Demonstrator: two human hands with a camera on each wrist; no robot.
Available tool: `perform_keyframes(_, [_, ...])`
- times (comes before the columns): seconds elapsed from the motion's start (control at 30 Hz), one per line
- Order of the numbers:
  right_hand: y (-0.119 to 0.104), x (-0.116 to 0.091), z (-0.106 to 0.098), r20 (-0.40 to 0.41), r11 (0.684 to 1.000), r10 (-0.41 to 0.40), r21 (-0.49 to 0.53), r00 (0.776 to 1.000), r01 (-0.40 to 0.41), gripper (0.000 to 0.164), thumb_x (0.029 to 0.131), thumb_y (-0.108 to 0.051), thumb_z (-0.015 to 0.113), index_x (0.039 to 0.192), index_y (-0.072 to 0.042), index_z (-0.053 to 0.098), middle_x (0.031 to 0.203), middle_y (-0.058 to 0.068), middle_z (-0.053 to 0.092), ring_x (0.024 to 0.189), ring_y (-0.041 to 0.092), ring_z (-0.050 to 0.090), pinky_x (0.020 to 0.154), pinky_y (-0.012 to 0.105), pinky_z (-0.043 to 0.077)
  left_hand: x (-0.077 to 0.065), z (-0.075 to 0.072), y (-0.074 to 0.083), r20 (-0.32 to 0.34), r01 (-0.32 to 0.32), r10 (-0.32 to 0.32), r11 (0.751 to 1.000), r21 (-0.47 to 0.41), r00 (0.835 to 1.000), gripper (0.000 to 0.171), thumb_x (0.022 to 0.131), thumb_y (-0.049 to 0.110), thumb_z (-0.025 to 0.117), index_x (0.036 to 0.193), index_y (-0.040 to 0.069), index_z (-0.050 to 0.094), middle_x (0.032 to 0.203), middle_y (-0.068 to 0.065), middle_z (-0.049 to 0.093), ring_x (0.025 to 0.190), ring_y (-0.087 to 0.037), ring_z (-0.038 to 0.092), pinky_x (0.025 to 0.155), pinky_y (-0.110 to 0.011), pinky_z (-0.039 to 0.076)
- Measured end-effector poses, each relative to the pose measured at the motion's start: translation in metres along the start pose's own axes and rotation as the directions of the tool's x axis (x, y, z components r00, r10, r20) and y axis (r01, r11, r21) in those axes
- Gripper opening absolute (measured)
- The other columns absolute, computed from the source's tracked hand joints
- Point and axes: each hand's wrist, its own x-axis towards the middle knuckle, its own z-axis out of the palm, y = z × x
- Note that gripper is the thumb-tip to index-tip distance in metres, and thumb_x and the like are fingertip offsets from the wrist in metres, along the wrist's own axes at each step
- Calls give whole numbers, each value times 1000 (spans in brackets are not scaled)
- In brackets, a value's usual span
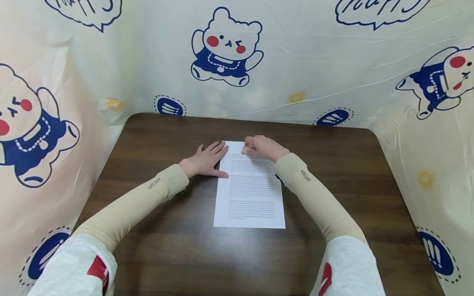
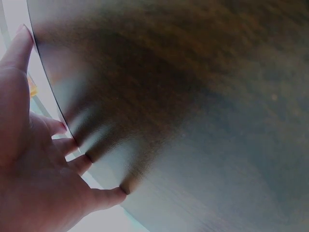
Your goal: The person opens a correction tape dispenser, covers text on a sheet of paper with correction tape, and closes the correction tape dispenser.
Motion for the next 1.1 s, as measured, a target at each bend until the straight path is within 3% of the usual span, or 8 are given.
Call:
perform_keyframes(0.23, [7,-7,-4,-30,988,86,135,996,-81,26,106,-24,64,129,-12,62,126,13,68,110,31,60,103,51,48,-1,0,2,0,2,-2,1000,1,1000,115,89,77,61,169,11,10,176,-11,4,161,-33,2,119,-74,11])
perform_keyframes(0.9, [9,-18,-1,-24,985,91,146,996,-87,26,106,-25,63,130,-13,62,127,14,67,112,32,60,102,54,47,0,4,1,2,3,-3,1000,-1,1000,115,89,77,61,169,11,9,176,-11,2,161,-33,0,119,-74,11])
perform_keyframes(1.1, [10,-22,-1,-26,987,86,136,996,-82,27,106,-26,63,130,-13,61,126,13,67,105,31,59,96,51,49,-1,2,0,-3,3,-3,1000,8,1000,115,90,77,61,169,12,8,176,-11,2,162,-33,0,119,-73,11])
